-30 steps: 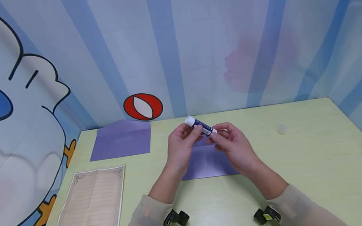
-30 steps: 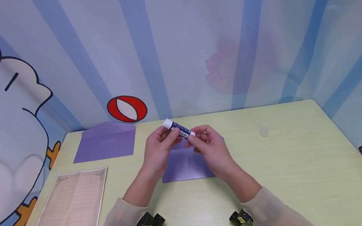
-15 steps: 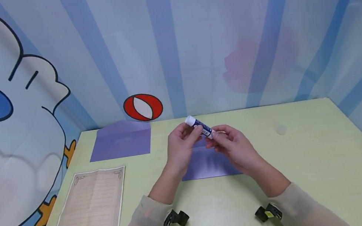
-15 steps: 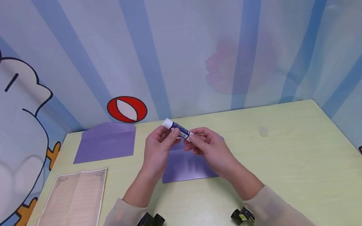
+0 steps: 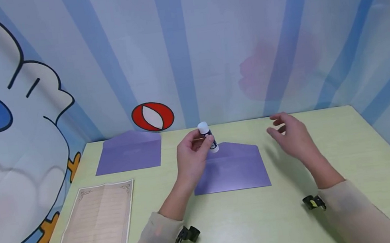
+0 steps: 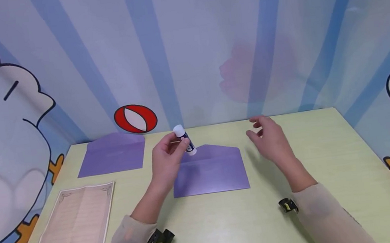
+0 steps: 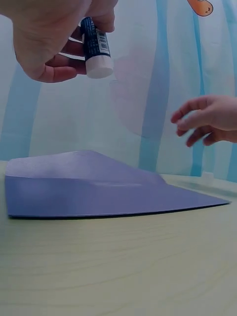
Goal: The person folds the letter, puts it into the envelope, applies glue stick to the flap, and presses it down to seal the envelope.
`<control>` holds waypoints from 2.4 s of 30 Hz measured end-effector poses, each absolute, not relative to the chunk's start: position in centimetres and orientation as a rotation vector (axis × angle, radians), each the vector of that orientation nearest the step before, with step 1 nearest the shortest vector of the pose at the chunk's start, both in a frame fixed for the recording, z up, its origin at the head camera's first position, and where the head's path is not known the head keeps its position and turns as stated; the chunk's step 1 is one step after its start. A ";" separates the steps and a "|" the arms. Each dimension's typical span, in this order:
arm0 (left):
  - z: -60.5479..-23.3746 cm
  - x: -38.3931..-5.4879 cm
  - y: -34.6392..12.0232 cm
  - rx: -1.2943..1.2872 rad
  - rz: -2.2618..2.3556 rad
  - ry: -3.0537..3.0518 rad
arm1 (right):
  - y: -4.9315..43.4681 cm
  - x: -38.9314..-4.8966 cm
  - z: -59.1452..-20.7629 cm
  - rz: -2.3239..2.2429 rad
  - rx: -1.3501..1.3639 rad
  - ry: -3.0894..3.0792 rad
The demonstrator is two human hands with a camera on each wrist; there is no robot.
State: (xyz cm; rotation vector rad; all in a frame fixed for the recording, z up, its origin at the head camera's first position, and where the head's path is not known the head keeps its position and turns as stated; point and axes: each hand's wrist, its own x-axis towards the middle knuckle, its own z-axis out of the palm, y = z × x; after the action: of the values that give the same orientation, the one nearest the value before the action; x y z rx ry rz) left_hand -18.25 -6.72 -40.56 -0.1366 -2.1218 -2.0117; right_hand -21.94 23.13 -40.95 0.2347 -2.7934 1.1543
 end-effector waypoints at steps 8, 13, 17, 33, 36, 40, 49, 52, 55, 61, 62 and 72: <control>-41.1 -18.6 -7.4 -0.263 -1.757 -2.230 | 28.5 -23.3 -41.9 0.605 0.155 -3.105; -41.4 -18.9 -7.7 -0.326 -1.581 -2.306 | 29.8 -23.6 -42.8 0.527 0.160 -3.186; -41.4 -18.8 -8.0 -0.353 -1.464 -2.375 | 30.1 -23.8 -43.1 0.509 0.172 -3.207; -42.5 -18.8 -8.5 -0.492 -1.058 -2.557 | 27.3 -23.3 -41.7 0.824 0.330 -3.116; -42.7 -18.7 -8.3 -0.515 -0.985 -2.570 | 25.6 -22.6 -40.8 0.960 0.379 -3.045; -42.7 -18.5 -8.3 -0.532 -0.927 -2.585 | 22.9 -21.5 -39.7 1.129 0.452 -2.954; -42.6 -18.3 -8.0 -0.582 -0.779 -2.630 | 17.8 -19.8 -39.7 1.357 0.672 -2.718; -42.6 -18.3 -7.9 -0.597 -0.758 -2.634 | 16.8 -19.5 -39.9 1.378 0.722 -2.659; -42.6 -18.2 -7.7 -0.612 -0.738 -2.639 | 16.1 -19.2 -40.0 1.375 0.749 -2.628; -42.5 -17.9 -7.5 -0.641 -0.712 -2.647 | 15.4 -19.0 -40.4 1.364 0.780 -2.595; -42.5 -17.9 -7.5 -0.647 -0.707 -2.649 | 15.4 -19.0 -40.5 1.365 0.786 -2.593; -42.5 -17.8 -7.4 -0.712 -0.694 -2.629 | 15.0 -19.0 -40.8 1.361 0.812 -2.626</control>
State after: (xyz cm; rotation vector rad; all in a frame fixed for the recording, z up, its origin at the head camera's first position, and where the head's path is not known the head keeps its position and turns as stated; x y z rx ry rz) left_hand -17.78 -7.40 -42.53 -0.7124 -2.6286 -0.6939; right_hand -18.99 15.03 -40.76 0.8118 -2.6257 1.3612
